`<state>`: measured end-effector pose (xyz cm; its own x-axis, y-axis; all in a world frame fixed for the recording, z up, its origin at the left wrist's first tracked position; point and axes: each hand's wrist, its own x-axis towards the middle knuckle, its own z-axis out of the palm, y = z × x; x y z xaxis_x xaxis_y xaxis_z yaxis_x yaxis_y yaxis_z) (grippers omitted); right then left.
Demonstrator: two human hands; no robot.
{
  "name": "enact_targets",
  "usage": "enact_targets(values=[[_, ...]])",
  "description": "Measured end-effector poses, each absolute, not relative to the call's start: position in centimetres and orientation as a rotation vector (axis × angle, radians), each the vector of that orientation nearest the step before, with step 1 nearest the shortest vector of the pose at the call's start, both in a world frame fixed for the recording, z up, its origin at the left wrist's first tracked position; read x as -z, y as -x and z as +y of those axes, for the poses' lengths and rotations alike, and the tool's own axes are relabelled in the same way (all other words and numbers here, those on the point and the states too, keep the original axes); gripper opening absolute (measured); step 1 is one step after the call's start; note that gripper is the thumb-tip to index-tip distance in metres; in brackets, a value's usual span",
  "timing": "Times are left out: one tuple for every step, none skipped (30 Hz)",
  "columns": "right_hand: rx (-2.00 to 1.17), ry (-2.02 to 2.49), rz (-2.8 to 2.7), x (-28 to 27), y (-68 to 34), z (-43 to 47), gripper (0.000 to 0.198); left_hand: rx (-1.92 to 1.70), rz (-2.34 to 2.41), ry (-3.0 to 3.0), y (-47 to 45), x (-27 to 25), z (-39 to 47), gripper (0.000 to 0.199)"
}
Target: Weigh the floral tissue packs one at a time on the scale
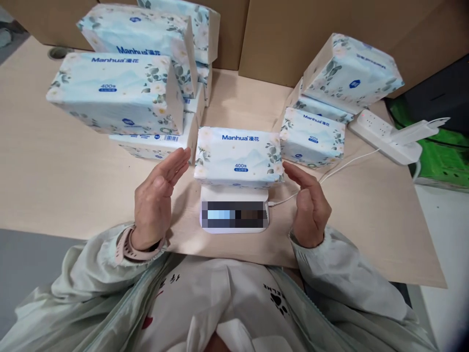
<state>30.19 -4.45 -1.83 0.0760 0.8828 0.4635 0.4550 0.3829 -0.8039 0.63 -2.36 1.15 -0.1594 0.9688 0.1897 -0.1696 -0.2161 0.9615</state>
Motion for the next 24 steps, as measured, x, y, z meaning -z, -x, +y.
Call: enact_targets(values=[[-0.511, 1.236, -1.565, 1.77, -30.13, -4.49, 0.049, -1.538, 1.070, -1.134, -0.60, -1.11, -2.35, 0.037], [-0.526, 1.233, -1.579, 1.76, -30.09, -4.51, 0.050, -1.531, 1.071, -1.131, -0.58, -1.06, -2.33, 0.038], [-0.539, 1.231, -1.592, 1.80, -30.07, -4.52, 0.051, -1.522, 1.068, -1.133, -0.56, -1.00, -2.31, 0.039], [-0.549, 1.228, -1.603, 1.88, -30.09, -4.52, 0.052, -1.515, 1.060, -1.140, -0.55, -0.94, -2.29, 0.039], [-0.560, 1.223, -1.612, 1.96, -30.13, -4.52, 0.053, -1.511, 1.051, -1.149, -0.53, -0.87, -2.27, 0.040], [-0.570, 1.216, -1.620, 2.03, -30.19, -4.52, 0.053, -1.506, 1.041, -1.156, -0.52, -0.81, -2.27, 0.040], [-0.575, 1.208, -1.625, 2.07, -30.26, -4.53, 0.053, -1.511, 1.034, -1.163, -0.50, -0.76, -2.28, 0.040], [-0.581, 1.207, -1.631, 2.08, -30.33, -4.54, 0.054, -1.503, 1.031, -1.167, -0.49, -0.73, -2.30, 0.040], [-0.585, 1.212, -1.636, 2.04, -30.38, -4.56, 0.054, -1.494, 1.033, -1.164, -0.48, -0.73, -2.34, 0.040], [-0.589, 1.224, -1.640, 1.98, -30.42, -4.58, 0.054, -1.490, 1.035, -1.158, -0.47, -0.77, -2.40, 0.040], [-0.593, 1.240, -1.644, 1.89, -30.45, -4.61, 0.054, -1.480, 1.037, -1.151, -0.47, -0.85, -2.47, 0.040], [-0.598, 1.254, -1.648, 1.81, -30.45, -4.63, 0.054, -1.463, 1.041, -1.143, -0.46, -0.96, -2.54, 0.040], [-0.601, 1.262, -1.653, 1.73, -30.43, -4.64, 0.054, -1.444, 1.048, -1.134, -0.45, -1.09, -2.60, 0.039], [-0.604, 1.261, -1.657, 1.68, -30.41, -4.64, 0.054, -1.426, 1.057, -1.129, -0.42, -1.21, -2.66, 0.038], [-0.604, 1.252, -1.657, 1.65, -30.37, -4.63, 0.054, -1.415, 1.066, -1.130, -0.40, -1.33, -2.70, 0.037], [-0.609, 1.245, -1.654, 1.64, -30.33, -4.62, 0.054, -1.394, 1.080, -1.130, -0.37, -1.42, -2.72, 0.037], [-0.610, 1.238, -1.650, 1.65, -30.29, -4.60, 0.054, -1.383, 1.094, -1.127, -0.34, -1.48, -2.73, 0.037], [-0.610, 1.232, -1.646, 1.66, -30.25, -4.60, 0.053, -1.379, 1.102, -1.124, -0.31, -1.50, -2.73, 0.037], [-0.610, 1.227, -1.641, 1.67, -30.24, -4.60, 0.053, -1.385, 1.104, -1.120, -0.30, -1.50, -2.72, 0.037], [-0.611, 1.225, -1.636, 1.67, -30.24, -4.60, 0.053, -1.395, 1.103, -1.117, -0.30, -1.48, -2.71, 0.038], [-0.614, 1.225, -1.631, 1.67, -30.26, -4.62, 0.053, -1.401, 1.101, -1.116, -0.30, -1.45, -2.70, 0.038], [-0.621, 1.230, -1.627, 1.68, -30.31, -4.63, 0.053, -1.406, 1.098, -1.116, -0.31, -1.43, -2.70, 0.038], [-0.624, 1.233, -1.627, 1.70, -30.37, -4.63, 0.053, -1.416, 1.092, -1.119, -0.32, -1.41, -2.70, 0.039], [-0.623, 1.235, -1.631, 1.74, -30.42, -4.62, 0.053, -1.420, 1.089, -1.122, -0.34, -1.41, -2.70, 0.039]])
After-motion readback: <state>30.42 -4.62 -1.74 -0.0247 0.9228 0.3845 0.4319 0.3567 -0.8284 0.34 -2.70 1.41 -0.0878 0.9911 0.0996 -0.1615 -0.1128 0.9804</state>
